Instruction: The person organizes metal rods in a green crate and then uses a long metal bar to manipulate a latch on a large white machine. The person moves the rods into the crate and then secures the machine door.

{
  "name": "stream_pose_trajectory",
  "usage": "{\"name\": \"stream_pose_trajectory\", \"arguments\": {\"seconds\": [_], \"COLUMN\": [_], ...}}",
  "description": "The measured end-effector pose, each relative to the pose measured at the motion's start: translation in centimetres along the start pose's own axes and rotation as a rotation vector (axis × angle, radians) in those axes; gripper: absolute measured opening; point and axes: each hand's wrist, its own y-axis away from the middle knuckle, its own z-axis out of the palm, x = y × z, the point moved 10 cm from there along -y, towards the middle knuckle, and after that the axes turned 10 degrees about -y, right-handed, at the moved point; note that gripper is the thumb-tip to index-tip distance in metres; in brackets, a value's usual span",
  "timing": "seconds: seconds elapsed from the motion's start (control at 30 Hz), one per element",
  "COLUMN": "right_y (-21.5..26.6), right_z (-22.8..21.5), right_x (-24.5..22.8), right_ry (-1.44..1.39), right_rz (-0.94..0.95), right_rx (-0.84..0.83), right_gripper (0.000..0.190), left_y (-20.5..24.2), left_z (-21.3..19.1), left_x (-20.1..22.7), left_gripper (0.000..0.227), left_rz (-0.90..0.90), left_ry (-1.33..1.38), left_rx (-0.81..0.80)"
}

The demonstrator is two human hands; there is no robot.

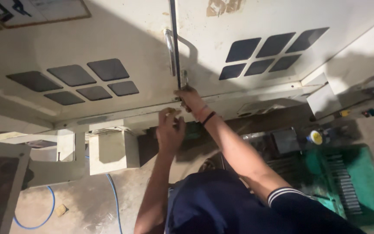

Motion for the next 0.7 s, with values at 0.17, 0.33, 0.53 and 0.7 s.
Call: {"name": "stream_pose_trajectory", "arguments": {"seconds": [0.17,0.33,0.53,0.7], "right_y": [1.6,0.6,-2.5,-3.3], "right_z": [1.2,2.7,1.1,-0.1], "right_x": [-3.9,-5.3,-3.3,-2.5], "right_ry": [0.118,-0.085,0.197,0.186], "right_rz": [-0.07,-0.111,-0.231,-0.25], "right_rx": [-0.178,-0.322,-0.199,-0.128], "right_gripper": [0.025,0.048,0.061,0.055], "left_y": [-6.4,-12.4,-14.5,-14.6], "left_z": [-5.1,-5.8,0.0,2.2], "left_x": [4.0,7.7,3.8,1.1], "left_gripper": [0.043,0.034,0.02,0.028], "left_rz": [0.035,0.173,-0.043,-0.034], "left_ry": [0.071,0.475,0.624,0.627], "left_rx": [0.226,0.261,0.101,0.047]}}
